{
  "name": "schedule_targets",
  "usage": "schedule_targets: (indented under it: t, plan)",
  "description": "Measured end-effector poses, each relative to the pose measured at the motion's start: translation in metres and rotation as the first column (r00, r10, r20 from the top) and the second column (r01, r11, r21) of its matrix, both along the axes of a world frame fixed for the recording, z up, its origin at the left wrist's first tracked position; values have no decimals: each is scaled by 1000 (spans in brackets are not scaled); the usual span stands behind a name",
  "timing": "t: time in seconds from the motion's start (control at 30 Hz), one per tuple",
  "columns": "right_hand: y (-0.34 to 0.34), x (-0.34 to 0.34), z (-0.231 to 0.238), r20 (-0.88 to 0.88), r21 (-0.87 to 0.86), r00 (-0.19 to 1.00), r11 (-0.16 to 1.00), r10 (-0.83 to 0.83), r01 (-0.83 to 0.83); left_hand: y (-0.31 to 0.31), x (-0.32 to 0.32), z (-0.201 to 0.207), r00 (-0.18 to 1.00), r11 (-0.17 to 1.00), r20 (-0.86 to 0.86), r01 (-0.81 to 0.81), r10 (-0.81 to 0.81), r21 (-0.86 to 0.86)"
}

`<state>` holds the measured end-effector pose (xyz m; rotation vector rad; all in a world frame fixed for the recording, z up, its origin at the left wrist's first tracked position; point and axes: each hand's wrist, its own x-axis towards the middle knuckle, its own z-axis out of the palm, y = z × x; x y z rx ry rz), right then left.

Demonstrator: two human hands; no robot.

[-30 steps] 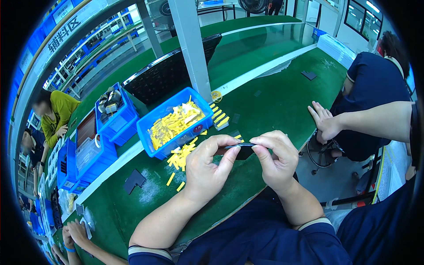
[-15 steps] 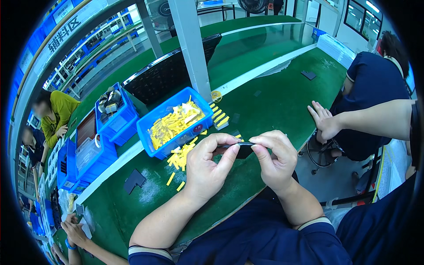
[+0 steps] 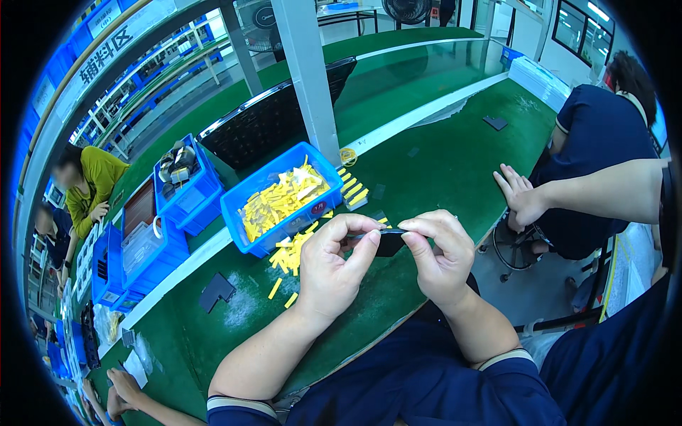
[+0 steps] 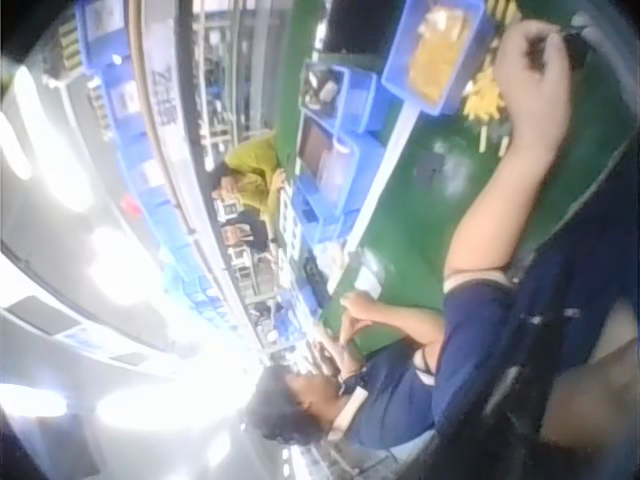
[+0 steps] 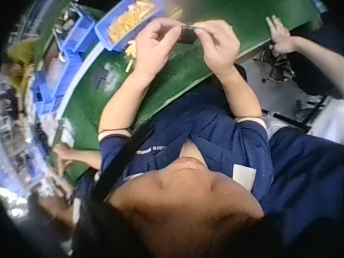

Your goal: The person applies small yellow adhesive strips to the edges of black rectangular electronic components. They pick up the components, align the strips, and press them down, repeating the process for multiple units on a green workbench.

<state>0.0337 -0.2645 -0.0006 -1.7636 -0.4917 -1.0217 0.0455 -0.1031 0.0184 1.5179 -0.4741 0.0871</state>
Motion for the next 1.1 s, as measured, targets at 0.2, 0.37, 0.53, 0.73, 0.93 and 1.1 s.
schedule_targets:
  t: [0.2,0.37,0.53,0.73,0.93,1.1]
  plan:
    - [2,1,0,-61,48,998,998,35,-32,2,1,2,998,999,-65,13,-16,-42]
    - [3,-1,5,-204,117,974,990,96,-73,2,3,2,999,999,-16,-47,47,27]
    - [0,0,10,-472,333,821,927,320,-170,8,11,5,989,998,-143,-17,25,59]
    - [-1,5,5,-503,530,696,819,512,-219,13,16,6,958,998,-286,42,-29,39]
    - [1,8,7,-498,578,675,788,545,-210,6,10,1,986,957,3,-165,170,238]
    - [0,11,3,-540,529,672,826,506,-197,11,11,9,972,891,174,-215,157,399]
